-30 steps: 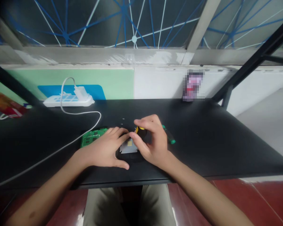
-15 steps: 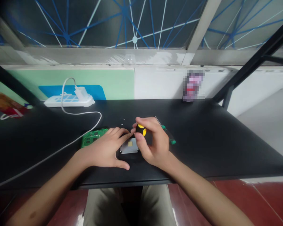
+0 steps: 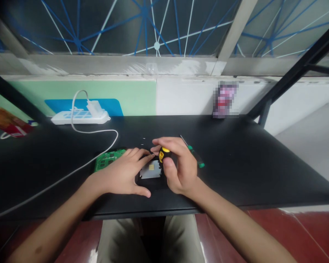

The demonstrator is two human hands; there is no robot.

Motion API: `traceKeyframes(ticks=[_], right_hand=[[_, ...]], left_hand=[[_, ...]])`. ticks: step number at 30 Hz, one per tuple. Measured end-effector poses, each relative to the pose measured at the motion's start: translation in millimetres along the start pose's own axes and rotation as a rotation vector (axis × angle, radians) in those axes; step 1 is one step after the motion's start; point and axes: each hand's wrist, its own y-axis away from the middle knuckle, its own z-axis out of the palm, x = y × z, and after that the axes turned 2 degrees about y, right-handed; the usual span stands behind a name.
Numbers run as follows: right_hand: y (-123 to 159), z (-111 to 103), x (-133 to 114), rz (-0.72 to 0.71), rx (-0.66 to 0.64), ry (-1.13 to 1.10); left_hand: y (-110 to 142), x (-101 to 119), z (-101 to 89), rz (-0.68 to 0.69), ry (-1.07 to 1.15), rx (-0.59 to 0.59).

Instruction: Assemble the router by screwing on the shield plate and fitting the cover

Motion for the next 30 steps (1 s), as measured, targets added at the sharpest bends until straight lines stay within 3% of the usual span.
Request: traceKeyframes(ticks=[8,17,30], right_hand=[[-6.5,-1.3,4.0,-0.152,0.012,0.085],[-4.7,0.2,2.5,-0.051,0.008,0.01],[-10.4,-1.0,2.7,-0.175,0.05,0.161]], left_hand=[[0.4,-1.1,2.7,0.01,-0.008,0.011],[-0.8,-0.5,3.1,0.009,-0.005,0.008],[0.0,-2.1,5.2,0.021,-0.014,0.025]])
